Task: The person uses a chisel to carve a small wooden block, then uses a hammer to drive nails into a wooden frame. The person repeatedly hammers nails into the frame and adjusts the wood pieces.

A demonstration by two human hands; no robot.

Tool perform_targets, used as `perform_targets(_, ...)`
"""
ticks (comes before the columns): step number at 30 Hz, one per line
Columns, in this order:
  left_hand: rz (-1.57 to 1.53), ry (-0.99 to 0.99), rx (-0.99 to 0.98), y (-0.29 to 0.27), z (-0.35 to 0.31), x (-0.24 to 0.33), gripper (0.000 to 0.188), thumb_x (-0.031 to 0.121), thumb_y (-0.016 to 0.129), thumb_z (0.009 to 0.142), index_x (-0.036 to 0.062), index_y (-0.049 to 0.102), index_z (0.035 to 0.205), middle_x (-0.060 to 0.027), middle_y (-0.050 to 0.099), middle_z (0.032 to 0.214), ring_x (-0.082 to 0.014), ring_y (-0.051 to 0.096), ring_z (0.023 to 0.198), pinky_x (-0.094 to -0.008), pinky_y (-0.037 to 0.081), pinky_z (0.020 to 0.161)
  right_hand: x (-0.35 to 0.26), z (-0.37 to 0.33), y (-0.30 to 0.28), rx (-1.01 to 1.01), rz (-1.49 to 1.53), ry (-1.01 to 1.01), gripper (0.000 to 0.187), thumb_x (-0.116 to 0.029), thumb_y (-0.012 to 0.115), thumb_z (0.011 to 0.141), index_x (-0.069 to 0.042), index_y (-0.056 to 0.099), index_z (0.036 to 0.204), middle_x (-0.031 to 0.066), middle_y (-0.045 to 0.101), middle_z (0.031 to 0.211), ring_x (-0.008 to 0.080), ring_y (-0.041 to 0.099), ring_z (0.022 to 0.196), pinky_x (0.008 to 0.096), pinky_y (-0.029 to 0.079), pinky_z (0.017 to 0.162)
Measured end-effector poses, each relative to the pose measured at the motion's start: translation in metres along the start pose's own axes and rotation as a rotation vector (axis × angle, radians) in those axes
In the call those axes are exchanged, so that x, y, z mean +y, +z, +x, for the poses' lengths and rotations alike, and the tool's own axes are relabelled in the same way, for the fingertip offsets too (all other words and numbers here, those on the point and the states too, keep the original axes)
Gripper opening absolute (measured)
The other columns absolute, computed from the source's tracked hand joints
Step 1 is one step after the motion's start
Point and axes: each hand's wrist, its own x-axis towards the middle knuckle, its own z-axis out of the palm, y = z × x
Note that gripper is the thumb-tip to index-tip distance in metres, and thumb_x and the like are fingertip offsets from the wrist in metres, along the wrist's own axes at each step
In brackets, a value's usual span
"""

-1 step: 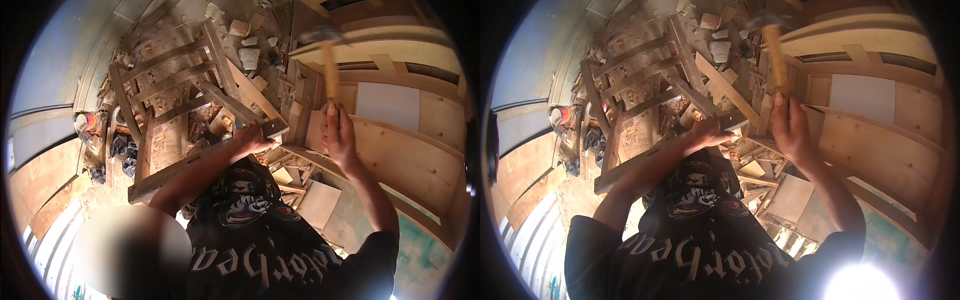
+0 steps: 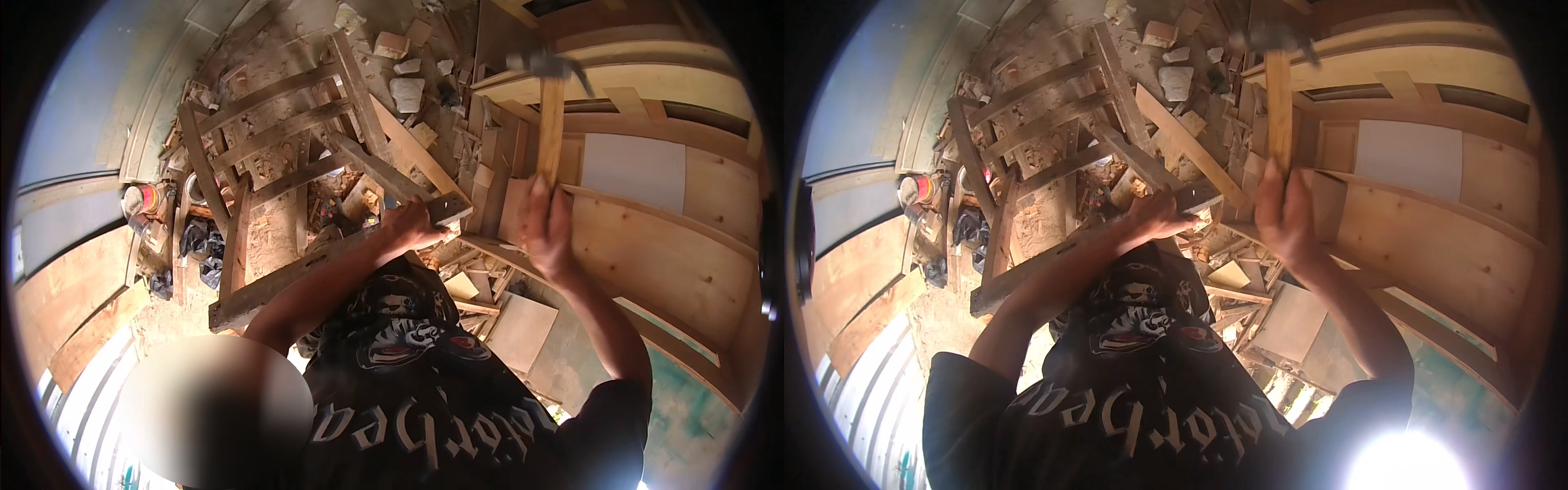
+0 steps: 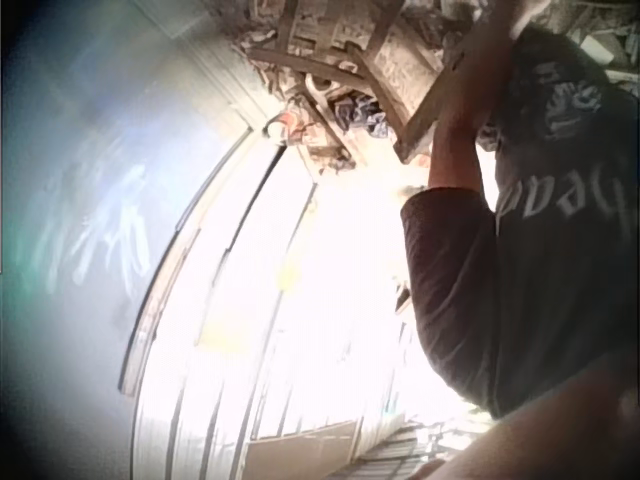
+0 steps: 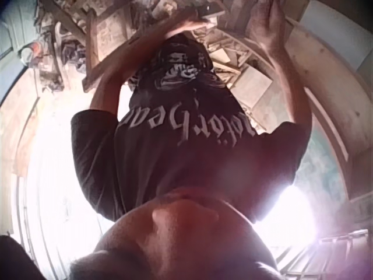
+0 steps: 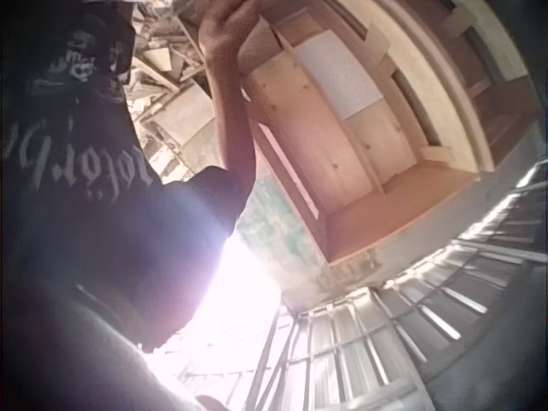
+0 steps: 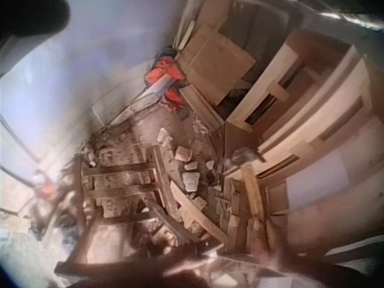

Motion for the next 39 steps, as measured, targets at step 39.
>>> perform_targets(39, -0.011, -0.068, -0.081, -0.023, -0.011, -0.016, 0.083, 0.053, 0.077, 0.067, -0.0110, 0.058, 0.117, -0.0281, 0.068, 0.105, -0.0377, 0.067, 0.102, -0.0417, 0.052, 0.091, -0.021, 0.018, -0.025, -0.453, 0.363, 0.575, 0.055, -0.058, 0.033, 0.102, -0.009, 0.049, 0.082, -0.0052, 0.034, 0.058, 0.0056, 0.030, 0.041, 0.0234, 0.025, 0.035)
